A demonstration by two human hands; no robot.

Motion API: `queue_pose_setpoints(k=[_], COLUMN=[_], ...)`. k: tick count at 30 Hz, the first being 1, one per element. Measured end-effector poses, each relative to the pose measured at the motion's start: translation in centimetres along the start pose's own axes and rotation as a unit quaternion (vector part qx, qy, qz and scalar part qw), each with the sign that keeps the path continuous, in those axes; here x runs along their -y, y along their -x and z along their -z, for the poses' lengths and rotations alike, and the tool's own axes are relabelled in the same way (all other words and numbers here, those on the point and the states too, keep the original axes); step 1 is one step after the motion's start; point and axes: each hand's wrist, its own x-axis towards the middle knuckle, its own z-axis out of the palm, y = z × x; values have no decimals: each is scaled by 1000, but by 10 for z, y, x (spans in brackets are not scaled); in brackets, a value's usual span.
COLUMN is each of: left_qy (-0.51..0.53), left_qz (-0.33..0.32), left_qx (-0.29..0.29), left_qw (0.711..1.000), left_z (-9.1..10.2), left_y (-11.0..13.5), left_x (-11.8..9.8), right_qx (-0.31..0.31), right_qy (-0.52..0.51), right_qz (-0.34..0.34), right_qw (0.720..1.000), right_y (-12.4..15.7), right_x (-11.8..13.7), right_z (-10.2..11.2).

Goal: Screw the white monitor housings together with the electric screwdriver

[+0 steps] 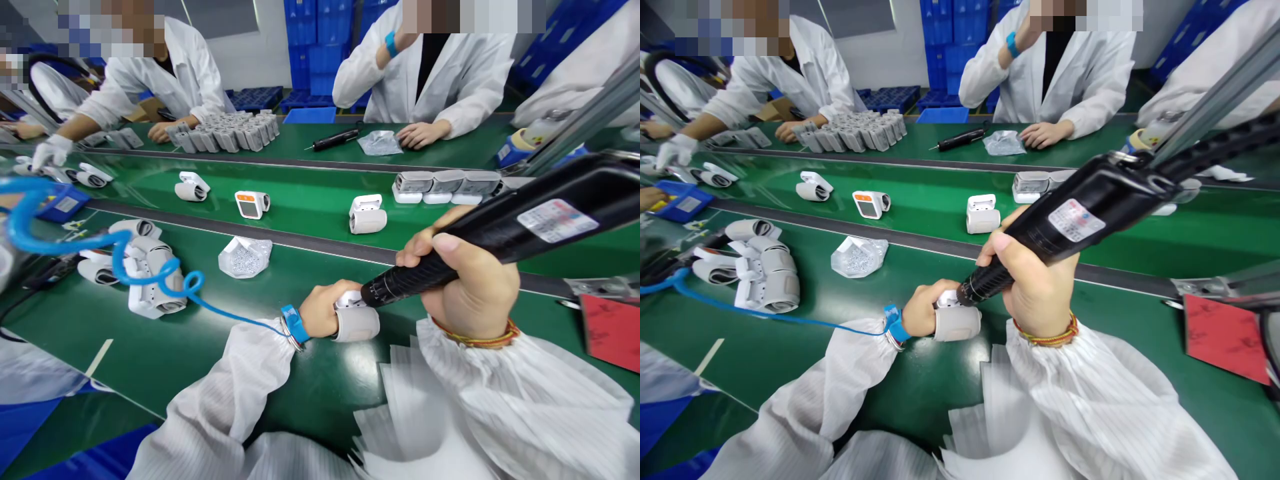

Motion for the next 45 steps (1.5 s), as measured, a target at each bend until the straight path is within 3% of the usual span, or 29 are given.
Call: queue_pose_setpoints(k=[12, 16, 18, 21, 24, 27, 35, 40, 43, 45], left_qy=[3, -9, -22, -24, 128, 262, 314, 269, 103, -43], left_qz=[14, 27, 41, 110, 231, 296, 254, 225, 163, 131], left_qx=[4, -7, -42, -118, -183, -197, -269, -235, -173, -114], left_qw=[1000, 1000, 998, 987, 947, 897, 874, 907, 966, 984], left_z=[2, 3, 7, 18, 28, 29, 13, -34, -62, -73], left_y=[1, 3, 1, -4, -16, -41, -155, -200, -218, -227], left_x=[1, 6, 11, 22, 33, 38, 34, 30, 27, 24], right_qx=[6, -15, -60, -175, -246, -258, -268, -262, -252, -249], right_qy=[3, -31, -53, -56, 29, 99, 225, 240, 238, 242], right_qz=[3, -54, -79, -37, 32, 20, -17, -15, -8, -5], right_qw=[1000, 998, 994, 982, 968, 961, 937, 935, 938, 938], right_y=[3, -7, -23, -52, -76, -87, -90, -92, -92, -92], right_x=[-7, -11, -12, -12, -13, -20, -34, -37, -40, -41], right_z=[-2, 2, 12, 41, 74, 98, 111, 114, 115, 115])
